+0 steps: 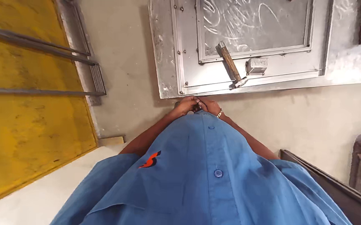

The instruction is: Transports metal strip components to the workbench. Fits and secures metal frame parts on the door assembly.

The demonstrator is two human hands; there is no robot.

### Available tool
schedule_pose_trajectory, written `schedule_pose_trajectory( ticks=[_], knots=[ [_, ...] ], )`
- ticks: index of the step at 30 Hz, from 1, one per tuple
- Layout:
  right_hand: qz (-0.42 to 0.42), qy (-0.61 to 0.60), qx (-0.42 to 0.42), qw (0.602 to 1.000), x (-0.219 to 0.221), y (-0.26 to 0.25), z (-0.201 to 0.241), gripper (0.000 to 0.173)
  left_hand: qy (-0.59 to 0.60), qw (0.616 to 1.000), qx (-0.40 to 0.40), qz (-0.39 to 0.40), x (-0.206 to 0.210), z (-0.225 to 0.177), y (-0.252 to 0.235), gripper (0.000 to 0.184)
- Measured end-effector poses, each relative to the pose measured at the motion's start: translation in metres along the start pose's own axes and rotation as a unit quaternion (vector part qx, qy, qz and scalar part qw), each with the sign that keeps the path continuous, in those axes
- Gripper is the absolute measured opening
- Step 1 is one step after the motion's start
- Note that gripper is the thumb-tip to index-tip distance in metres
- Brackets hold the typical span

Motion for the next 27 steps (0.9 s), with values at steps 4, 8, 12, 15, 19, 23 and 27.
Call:
schedule_pose_trajectory(
  ticks=[4,8,12,15,19,23,27],
  knots=[
    [-0.158,-0.141,0.106,0.972,0.017,0.003,0.01,0.031,-0.091,0.995,-0.018,0.043,-0.016,-0.022,0.007,0.012],
    [-0.248,-0.324,0.192,0.892,0.047,0.006,0.011,0.032,-0.051,0.993,0.02,0.109,-0.034,0.002,-0.001,0.019],
    [-0.245,-0.313,0.202,0.895,0.061,0.007,0.027,0.041,-0.027,0.994,-0.061,0.088,-0.042,0.0,0.009,0.016],
    [-0.23,-0.181,0.168,0.941,0.074,0.004,0.029,0.048,0.001,0.992,-0.043,0.116,-0.054,0.014,0.005,0.017],
    [-0.208,-0.039,0.199,0.957,0.078,0.009,0.039,0.037,-0.016,0.991,-0.076,0.107,-0.063,0.007,0.007,0.014],
    [-0.14,-0.003,0.324,0.936,0.073,0.015,-0.008,0.034,-0.102,0.988,-0.062,0.1,-0.083,0.001,0.003,0.016],
    [-0.147,-0.178,0.317,0.92,0.081,0.025,-0.008,0.023,-0.184,0.975,-0.049,0.117,-0.084,-0.004,-0.004,0.019]
  ],
)
Point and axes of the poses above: each hand's wrist, its own y-axis away from the middle knuckle, its own x-axis out of the palm, z = x × y, the point moved 4 cm from there along -y, towards the middle knuckle, and after that the axes turned 13 degrees about -y, right-handed, at the moved point
